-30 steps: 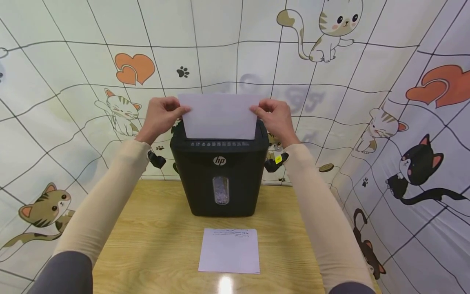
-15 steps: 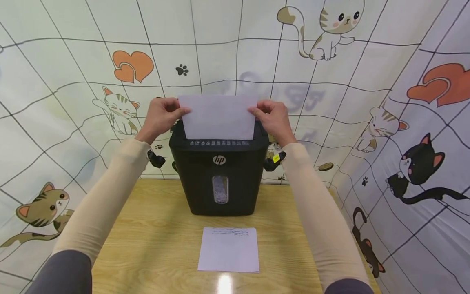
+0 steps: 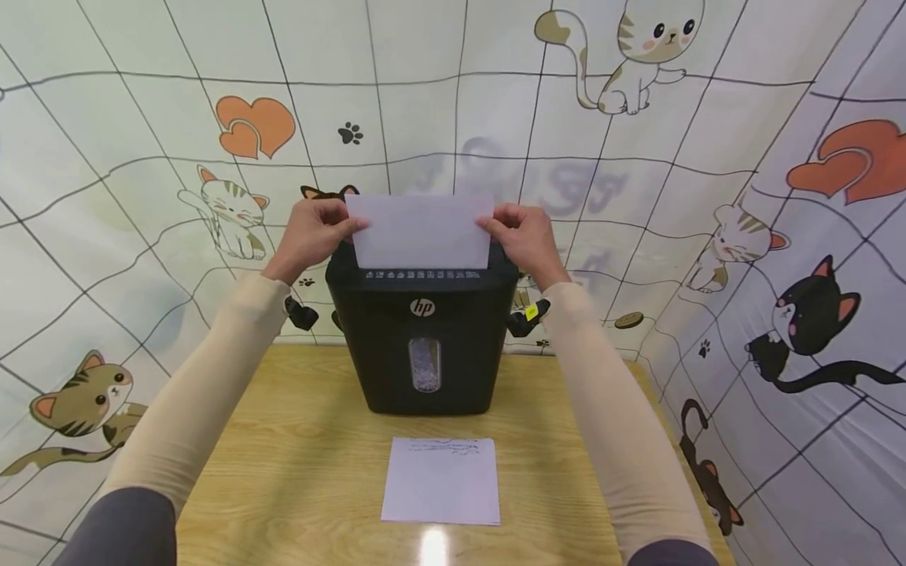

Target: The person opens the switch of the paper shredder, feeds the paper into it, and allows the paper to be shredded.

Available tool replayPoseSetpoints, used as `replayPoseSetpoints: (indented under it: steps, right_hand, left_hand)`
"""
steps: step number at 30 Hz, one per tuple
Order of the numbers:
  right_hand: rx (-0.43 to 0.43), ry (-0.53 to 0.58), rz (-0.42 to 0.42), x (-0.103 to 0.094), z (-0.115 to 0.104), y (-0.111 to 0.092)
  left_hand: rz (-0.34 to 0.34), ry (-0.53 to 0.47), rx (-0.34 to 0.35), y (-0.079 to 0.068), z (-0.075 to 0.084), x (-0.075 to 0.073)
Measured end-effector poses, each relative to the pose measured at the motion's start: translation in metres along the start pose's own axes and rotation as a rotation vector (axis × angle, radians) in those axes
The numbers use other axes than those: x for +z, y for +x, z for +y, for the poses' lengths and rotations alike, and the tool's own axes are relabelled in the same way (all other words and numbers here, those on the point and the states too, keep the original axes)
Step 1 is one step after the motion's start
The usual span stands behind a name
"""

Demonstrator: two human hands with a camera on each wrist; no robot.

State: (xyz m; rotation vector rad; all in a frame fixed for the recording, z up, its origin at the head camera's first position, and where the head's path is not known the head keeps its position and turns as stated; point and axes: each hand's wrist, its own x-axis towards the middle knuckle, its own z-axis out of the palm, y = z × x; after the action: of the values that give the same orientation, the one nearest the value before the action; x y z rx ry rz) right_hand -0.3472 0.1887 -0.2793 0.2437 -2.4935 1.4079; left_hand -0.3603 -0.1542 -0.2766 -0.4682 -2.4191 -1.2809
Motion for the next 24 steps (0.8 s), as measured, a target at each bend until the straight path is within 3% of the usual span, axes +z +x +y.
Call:
replayPoseSetpoints:
  steps: [14,24]
  right_hand:
    - [0.021,-0.057,-0.008,0.0032,0.0048,-0.0027]
    - [0.024,-0.083,-0.015,0.0047,0.0055,-0.0044]
  left_hand:
    - [-0.014,0.048,0.024,-0.0040,-0.0044,0.0005]
    - [-0.029,0.028,0.009,-0.0068,-0.0082,0.0020]
